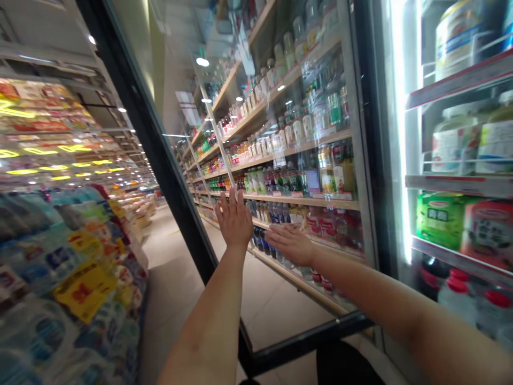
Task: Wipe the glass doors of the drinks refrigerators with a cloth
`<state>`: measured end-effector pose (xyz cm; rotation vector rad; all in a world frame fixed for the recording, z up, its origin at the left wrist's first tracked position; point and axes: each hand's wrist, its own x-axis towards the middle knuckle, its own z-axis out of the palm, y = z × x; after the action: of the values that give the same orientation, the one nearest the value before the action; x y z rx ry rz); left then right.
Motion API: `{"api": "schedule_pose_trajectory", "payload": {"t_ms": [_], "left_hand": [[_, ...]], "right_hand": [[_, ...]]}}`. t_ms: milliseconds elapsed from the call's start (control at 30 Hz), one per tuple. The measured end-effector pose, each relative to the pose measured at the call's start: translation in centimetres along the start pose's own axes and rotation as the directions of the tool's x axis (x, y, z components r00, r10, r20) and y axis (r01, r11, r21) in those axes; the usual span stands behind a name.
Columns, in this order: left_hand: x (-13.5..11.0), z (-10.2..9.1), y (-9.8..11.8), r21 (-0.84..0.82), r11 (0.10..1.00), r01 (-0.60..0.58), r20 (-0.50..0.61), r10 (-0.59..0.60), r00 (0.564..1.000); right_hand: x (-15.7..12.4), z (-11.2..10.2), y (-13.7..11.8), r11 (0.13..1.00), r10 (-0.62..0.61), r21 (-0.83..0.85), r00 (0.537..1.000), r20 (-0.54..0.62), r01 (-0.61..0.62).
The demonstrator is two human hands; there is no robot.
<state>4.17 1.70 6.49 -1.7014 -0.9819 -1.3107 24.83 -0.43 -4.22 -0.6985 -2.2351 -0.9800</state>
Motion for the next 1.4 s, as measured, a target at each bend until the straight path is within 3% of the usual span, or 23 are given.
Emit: {"api": "schedule_pose_trajectory", "payload": {"t_ms": [167,300,400,500,533,633,700,767,867,967,1067,1167,1267,1400], "left_hand": [[0.1,0.0,0.0,-0.015,1.000,0.018,0.012,-0.017,1.000],[0.1,0.0,-0.1,-0.005,1.000,0.013,0.030,-0.013,0.999],[0.1,0.0,0.0,-0.021,0.999,0.028,0.036,-0.027,0.999],[0.0,0.1,0.1,-0.039,0.998,0.042,0.045,-0.040,0.998],[0.0,0.1,0.1,-0.039,0.998,0.041,0.049,-0.039,0.998],[0.0,0.2,0.0,-0.029,0.999,0.028,0.048,-0.027,0.998],[0.0,0.3,-0.2,-0.029,0.999,0.021,0.035,-0.020,0.999],[0.0,0.4,-0.3,-0.030,0.999,0.016,0.022,-0.016,1.000],[-0.1,0.4,-0.3,-0.008,1.000,0.007,0.008,-0.007,1.000],[-0.1,0.3,-0.2,0.012,1.000,-0.005,0.004,0.005,1.000],[-0.2,0.3,-0.2,0.019,1.000,-0.011,-0.008,0.011,1.000],[-0.2,0.4,-0.4,0.026,0.999,-0.019,-0.014,0.020,1.000],[-0.2,0.5,-0.4,0.021,1.000,-0.018,-0.005,0.018,1.000],[-0.2,0.4,-0.2,0.012,1.000,-0.006,0.017,0.006,1.000]], "right_hand": [[4.9,-2.4,2.0,1.000,0.024,0.005,0.998,-0.051,-0.024],[6.5,-5.1,5.2,0.973,0.226,-0.013,0.956,-0.185,-0.232],[4.0,-5.7,7.1,0.888,0.443,0.038,0.830,-0.338,-0.459],[-1.2,-4.8,7.5,0.766,0.607,0.115,0.652,-0.453,-0.633],[-3.0,-4.4,7.3,0.735,0.635,0.122,0.613,-0.470,-0.667],[-6.3,-3.3,6.7,0.740,0.633,0.082,0.649,-0.422,-0.668],[-6.5,-3.0,6.2,0.772,0.601,0.044,0.707,-0.374,-0.634],[-5.4,-2.9,5.4,0.842,0.517,-0.001,0.807,-0.285,-0.539],[-3.1,-2.4,3.6,0.954,0.292,-0.035,0.951,-0.099,-0.297],[-0.4,-1.7,1.7,0.996,0.094,-0.001,0.995,0.019,-0.094],[3.3,-2.3,1.5,0.999,0.029,0.035,1.000,0.004,-0.029],[6.8,-4.4,3.5,0.984,0.178,0.035,0.975,-0.133,-0.175],[7.5,-6.3,6.5,0.925,0.376,0.075,0.874,-0.308,-0.371],[2.6,-5.8,7.9,0.813,0.559,0.136,0.693,-0.455,-0.567]]}}
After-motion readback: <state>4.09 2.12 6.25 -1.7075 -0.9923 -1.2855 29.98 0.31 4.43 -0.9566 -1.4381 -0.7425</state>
